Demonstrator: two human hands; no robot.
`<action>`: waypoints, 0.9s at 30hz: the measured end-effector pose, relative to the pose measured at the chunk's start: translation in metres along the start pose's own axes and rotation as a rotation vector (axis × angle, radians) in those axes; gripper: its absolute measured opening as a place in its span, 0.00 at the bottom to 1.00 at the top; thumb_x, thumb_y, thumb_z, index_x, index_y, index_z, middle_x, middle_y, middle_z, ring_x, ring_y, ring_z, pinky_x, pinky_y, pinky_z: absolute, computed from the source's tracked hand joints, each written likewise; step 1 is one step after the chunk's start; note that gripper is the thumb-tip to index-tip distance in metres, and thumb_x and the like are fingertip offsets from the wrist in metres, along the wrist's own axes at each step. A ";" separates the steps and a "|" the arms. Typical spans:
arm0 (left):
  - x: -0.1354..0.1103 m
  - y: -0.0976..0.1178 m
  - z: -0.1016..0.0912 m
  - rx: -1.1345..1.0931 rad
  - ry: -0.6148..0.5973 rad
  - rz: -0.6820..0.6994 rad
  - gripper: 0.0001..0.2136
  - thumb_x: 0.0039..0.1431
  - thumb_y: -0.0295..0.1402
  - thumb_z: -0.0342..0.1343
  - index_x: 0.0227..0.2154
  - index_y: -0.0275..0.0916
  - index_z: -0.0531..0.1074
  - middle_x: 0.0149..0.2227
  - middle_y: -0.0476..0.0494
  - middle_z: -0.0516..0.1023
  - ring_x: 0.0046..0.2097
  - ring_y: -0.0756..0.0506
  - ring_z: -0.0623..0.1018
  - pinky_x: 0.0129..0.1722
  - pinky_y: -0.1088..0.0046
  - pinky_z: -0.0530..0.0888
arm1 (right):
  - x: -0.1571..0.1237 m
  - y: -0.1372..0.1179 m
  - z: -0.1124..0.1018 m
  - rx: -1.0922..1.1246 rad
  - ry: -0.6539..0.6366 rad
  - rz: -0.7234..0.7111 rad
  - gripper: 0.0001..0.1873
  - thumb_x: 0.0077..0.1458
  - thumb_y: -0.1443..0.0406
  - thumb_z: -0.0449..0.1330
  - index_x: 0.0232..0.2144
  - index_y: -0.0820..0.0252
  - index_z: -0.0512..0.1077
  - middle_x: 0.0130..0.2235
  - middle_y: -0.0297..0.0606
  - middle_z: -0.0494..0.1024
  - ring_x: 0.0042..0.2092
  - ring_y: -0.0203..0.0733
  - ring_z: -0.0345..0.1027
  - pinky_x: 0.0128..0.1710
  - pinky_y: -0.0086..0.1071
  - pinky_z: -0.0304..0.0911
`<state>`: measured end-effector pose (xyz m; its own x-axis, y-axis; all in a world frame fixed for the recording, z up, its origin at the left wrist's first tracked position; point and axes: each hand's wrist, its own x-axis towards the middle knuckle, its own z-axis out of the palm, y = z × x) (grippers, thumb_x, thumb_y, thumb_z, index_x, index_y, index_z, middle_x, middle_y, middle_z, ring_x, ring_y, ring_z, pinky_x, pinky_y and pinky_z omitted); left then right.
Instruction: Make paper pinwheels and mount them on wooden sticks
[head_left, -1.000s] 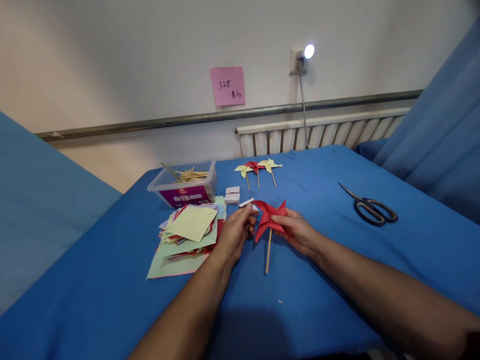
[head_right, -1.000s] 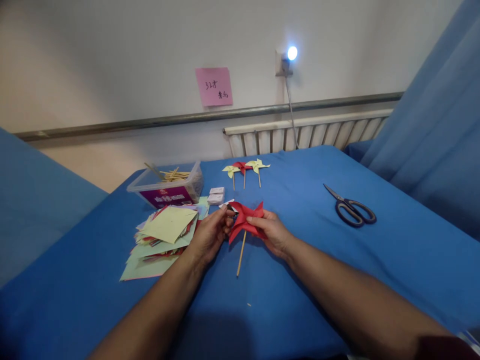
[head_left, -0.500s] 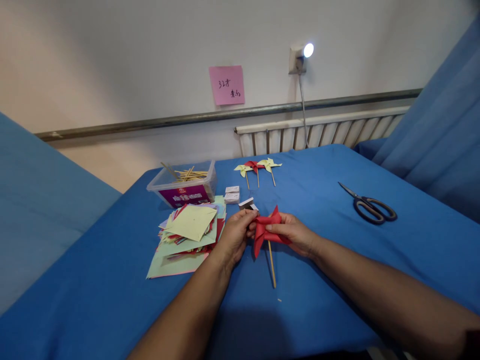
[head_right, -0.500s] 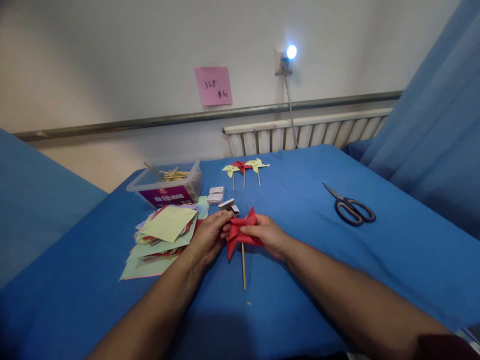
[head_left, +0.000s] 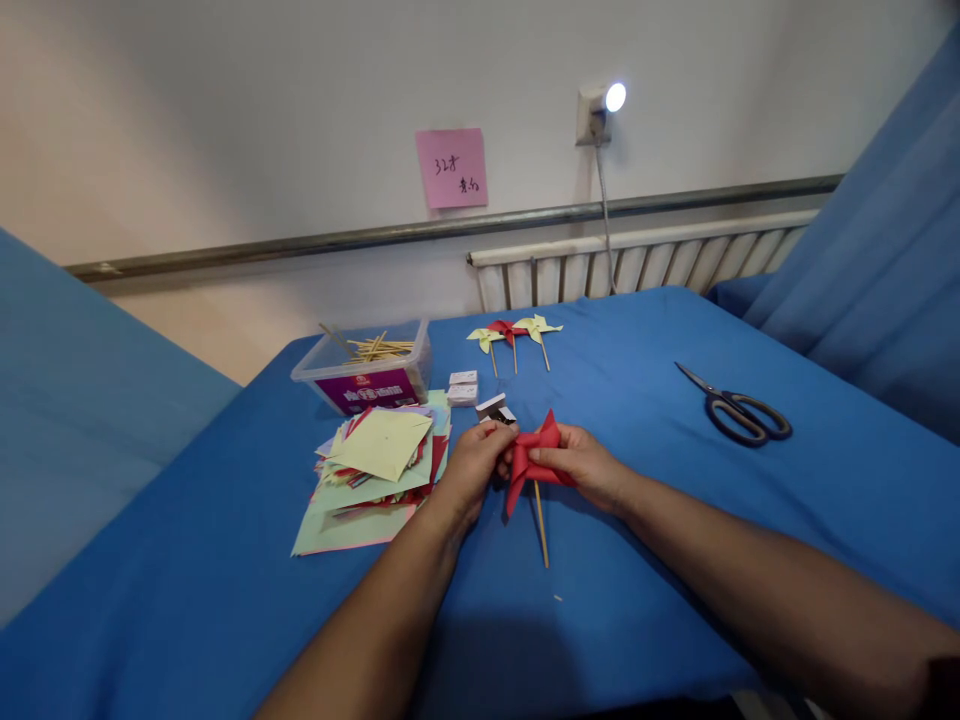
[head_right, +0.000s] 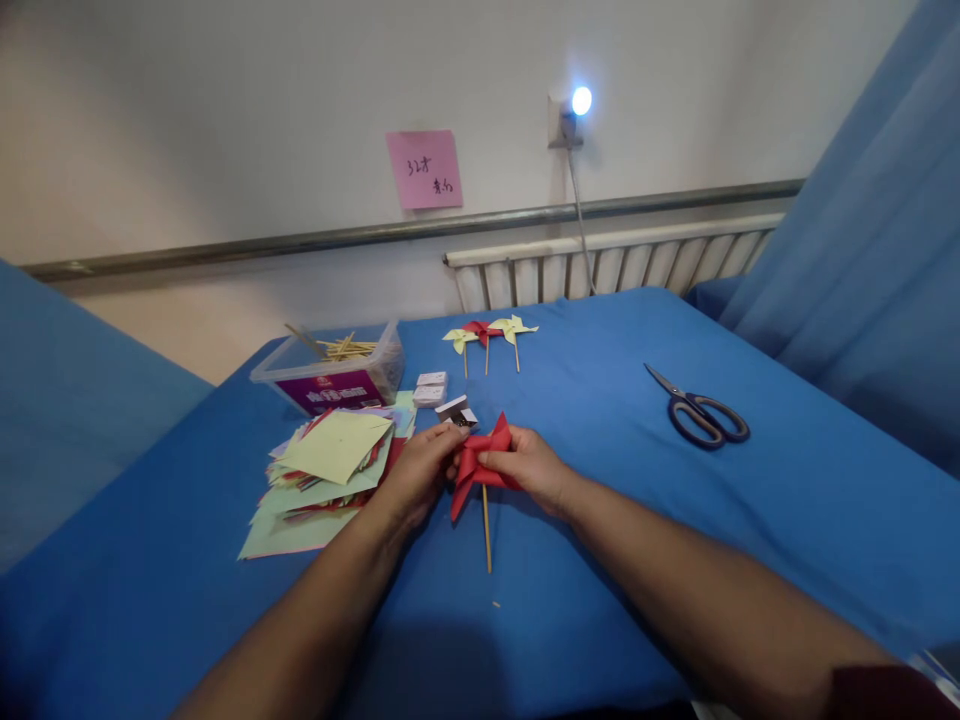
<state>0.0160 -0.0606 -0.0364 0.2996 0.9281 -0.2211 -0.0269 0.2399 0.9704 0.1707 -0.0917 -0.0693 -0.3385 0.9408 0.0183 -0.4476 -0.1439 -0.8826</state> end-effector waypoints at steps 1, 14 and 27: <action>0.000 0.000 0.000 -0.017 -0.005 -0.005 0.11 0.48 0.38 0.61 0.21 0.37 0.66 0.17 0.53 0.66 0.18 0.54 0.62 0.18 0.77 0.56 | 0.000 0.000 0.000 -0.002 0.006 0.000 0.12 0.46 0.59 0.68 0.34 0.59 0.77 0.37 0.40 0.81 0.39 0.43 0.75 0.52 0.44 0.63; -0.001 0.000 0.003 -0.206 0.001 -0.028 0.07 0.48 0.33 0.58 0.22 0.36 0.67 0.19 0.51 0.67 0.20 0.54 0.64 0.21 0.77 0.60 | 0.000 0.001 -0.002 -0.004 0.080 0.011 0.11 0.46 0.62 0.68 0.34 0.58 0.77 0.36 0.37 0.81 0.38 0.41 0.74 0.52 0.44 0.62; 0.004 0.000 -0.006 -0.098 0.111 0.010 0.06 0.43 0.28 0.57 0.27 0.34 0.72 0.19 0.51 0.68 0.20 0.54 0.65 0.20 0.79 0.60 | 0.001 -0.001 0.000 0.044 0.101 0.000 0.13 0.46 0.63 0.68 0.36 0.60 0.78 0.38 0.40 0.82 0.39 0.42 0.75 0.49 0.40 0.64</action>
<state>0.0118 -0.0556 -0.0381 0.1915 0.9552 -0.2256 -0.1239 0.2516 0.9599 0.1705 -0.0909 -0.0683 -0.2539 0.9667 -0.0314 -0.4843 -0.1552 -0.8610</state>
